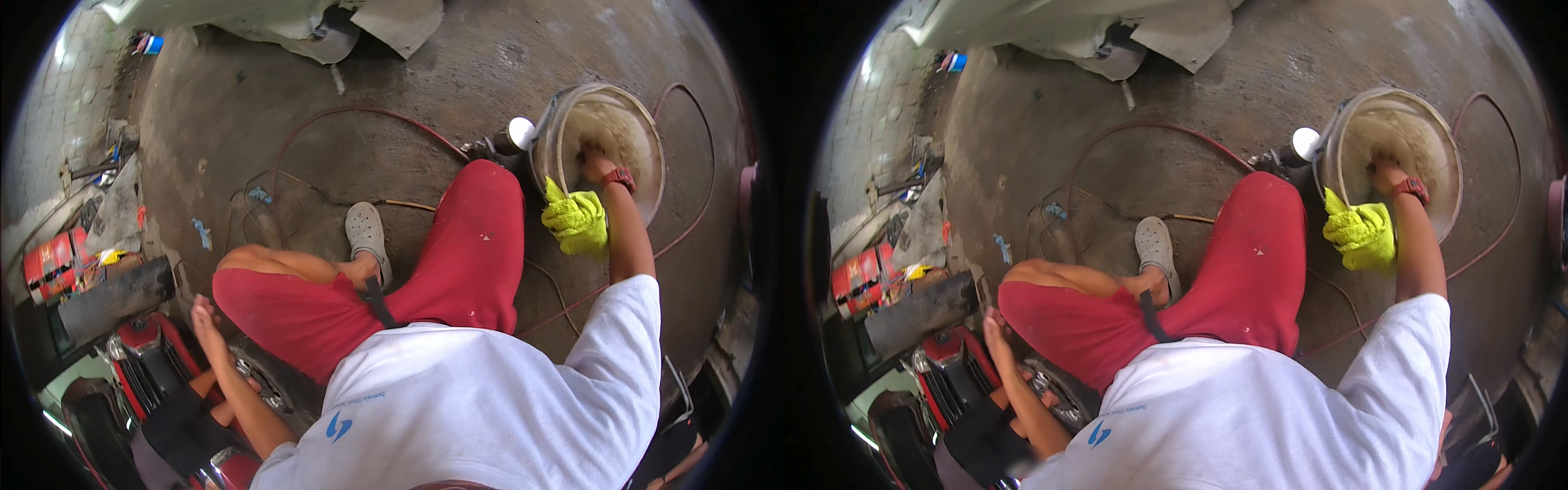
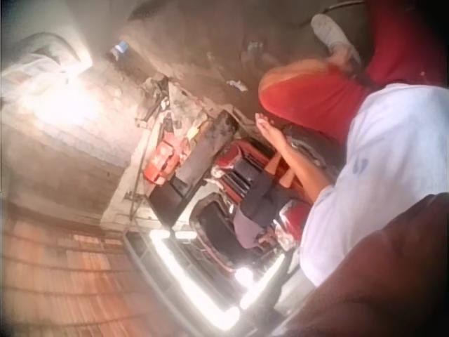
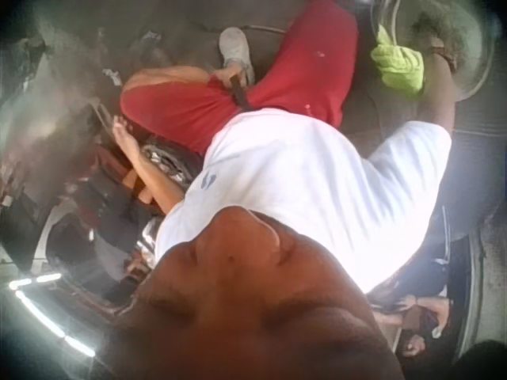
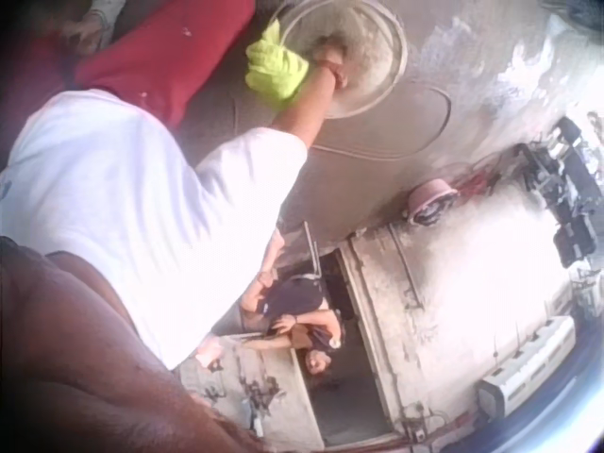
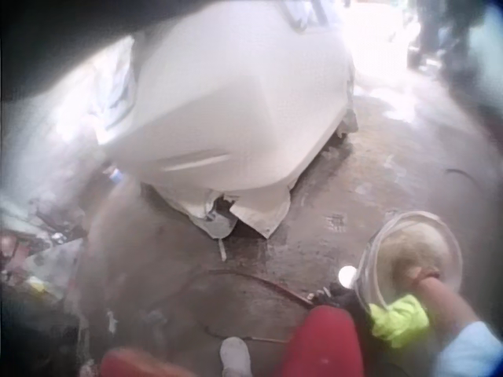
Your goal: The person uses a spray gun to apply white paint to a car part, then switches to sanding the surface with a sanding block. The person handles the spray gun, paint bucket, and sanding block during the process.
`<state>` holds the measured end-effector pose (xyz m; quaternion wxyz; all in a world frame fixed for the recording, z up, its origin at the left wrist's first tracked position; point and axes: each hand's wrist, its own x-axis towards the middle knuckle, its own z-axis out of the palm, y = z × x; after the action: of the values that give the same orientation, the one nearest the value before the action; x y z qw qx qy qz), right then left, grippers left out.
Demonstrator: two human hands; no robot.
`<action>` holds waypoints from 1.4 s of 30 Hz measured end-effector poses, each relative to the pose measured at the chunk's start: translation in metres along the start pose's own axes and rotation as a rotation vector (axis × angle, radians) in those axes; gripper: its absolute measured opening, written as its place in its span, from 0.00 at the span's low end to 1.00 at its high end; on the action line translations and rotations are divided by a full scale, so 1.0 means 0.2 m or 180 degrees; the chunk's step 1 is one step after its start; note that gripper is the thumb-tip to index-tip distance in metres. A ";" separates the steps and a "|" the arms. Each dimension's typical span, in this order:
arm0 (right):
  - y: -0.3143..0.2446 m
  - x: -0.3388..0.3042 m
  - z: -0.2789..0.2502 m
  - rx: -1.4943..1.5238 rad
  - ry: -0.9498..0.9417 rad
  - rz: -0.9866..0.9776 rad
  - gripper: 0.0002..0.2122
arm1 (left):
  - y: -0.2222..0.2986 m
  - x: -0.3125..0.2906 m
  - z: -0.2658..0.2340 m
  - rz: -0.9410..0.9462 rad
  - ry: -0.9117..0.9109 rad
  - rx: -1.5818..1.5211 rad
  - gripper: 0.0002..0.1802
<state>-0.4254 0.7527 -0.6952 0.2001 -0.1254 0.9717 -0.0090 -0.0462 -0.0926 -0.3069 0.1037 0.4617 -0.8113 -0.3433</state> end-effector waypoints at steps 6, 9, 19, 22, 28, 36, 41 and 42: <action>-0.06 -0.19 -0.64 0.1666 -0.0413 0.0460 0.21 | -0.31 -0.58 0.14 -0.1210 -0.0048 -0.0796 0.43; -0.07 -0.30 -0.95 0.2143 -0.0391 0.0811 0.19 | -0.15 -0.71 0.28 -0.0982 0.0139 -0.2353 0.44; 0.11 -0.37 -1.38 0.2847 0.0521 0.0163 0.15 | 0.32 -0.39 0.54 0.0787 -0.0151 -0.0139 0.46; 0.08 -0.33 -1.37 0.2487 0.0254 0.0113 0.14 | 0.35 -0.40 0.59 0.1035 -0.0206 -0.0094 0.47; -0.01 -0.20 -1.38 0.1896 0.0235 -0.0336 0.13 | 0.34 -0.51 0.54 0.0671 -0.0237 -0.1170 0.52; -0.05 -0.50 -1.46 0.1625 0.0476 -0.0152 0.14 | 0.46 -0.46 0.40 0.1059 -0.0280 -0.0897 0.52; 0.01 -0.65 -1.83 0.3193 0.0457 -0.0672 0.17 | 0.35 -0.50 0.46 0.1113 -0.0175 -0.0649 0.51; 0.00 -0.71 -1.91 0.4856 -0.0024 -0.0748 0.17 | 0.31 -0.52 0.47 0.1139 -0.0101 -0.0391 0.52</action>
<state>-0.4486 0.7743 -0.2898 0.2322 -0.0551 0.6762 -0.6970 -0.0774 0.0567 -0.3214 0.1783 0.2974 -0.8595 -0.3755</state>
